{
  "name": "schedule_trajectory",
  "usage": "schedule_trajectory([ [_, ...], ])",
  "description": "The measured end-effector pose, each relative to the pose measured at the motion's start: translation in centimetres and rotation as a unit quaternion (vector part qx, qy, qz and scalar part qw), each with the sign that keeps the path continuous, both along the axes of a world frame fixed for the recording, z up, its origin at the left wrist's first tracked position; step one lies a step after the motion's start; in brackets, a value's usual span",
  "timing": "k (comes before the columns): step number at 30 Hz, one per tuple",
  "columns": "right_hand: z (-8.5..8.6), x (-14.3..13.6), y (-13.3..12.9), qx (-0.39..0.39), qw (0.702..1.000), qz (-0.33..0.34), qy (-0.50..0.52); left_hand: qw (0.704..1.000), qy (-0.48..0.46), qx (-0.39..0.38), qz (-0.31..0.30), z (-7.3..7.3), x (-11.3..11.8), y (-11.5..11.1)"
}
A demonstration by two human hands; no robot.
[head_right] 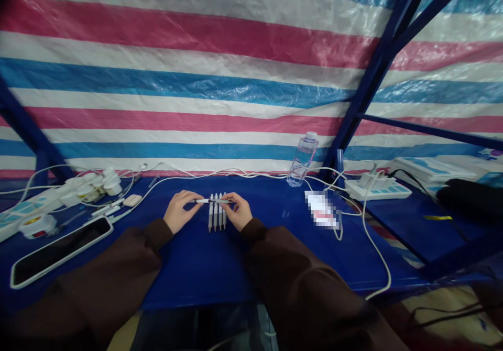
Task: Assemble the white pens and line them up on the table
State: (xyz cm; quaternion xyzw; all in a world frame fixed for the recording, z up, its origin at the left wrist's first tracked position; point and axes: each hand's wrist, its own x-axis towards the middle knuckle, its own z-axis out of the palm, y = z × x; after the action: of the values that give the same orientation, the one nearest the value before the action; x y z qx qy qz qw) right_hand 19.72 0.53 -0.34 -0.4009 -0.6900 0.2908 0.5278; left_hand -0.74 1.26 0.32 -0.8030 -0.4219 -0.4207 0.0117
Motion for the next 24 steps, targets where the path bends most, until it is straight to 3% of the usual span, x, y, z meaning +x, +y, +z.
schedule_trajectory([
  [24, -0.13, -0.05, 0.03, -0.007, 1.0, 0.016, -0.014, 0.999, 0.018, 0.01, -0.044, 0.07, 0.12, -0.16],
])
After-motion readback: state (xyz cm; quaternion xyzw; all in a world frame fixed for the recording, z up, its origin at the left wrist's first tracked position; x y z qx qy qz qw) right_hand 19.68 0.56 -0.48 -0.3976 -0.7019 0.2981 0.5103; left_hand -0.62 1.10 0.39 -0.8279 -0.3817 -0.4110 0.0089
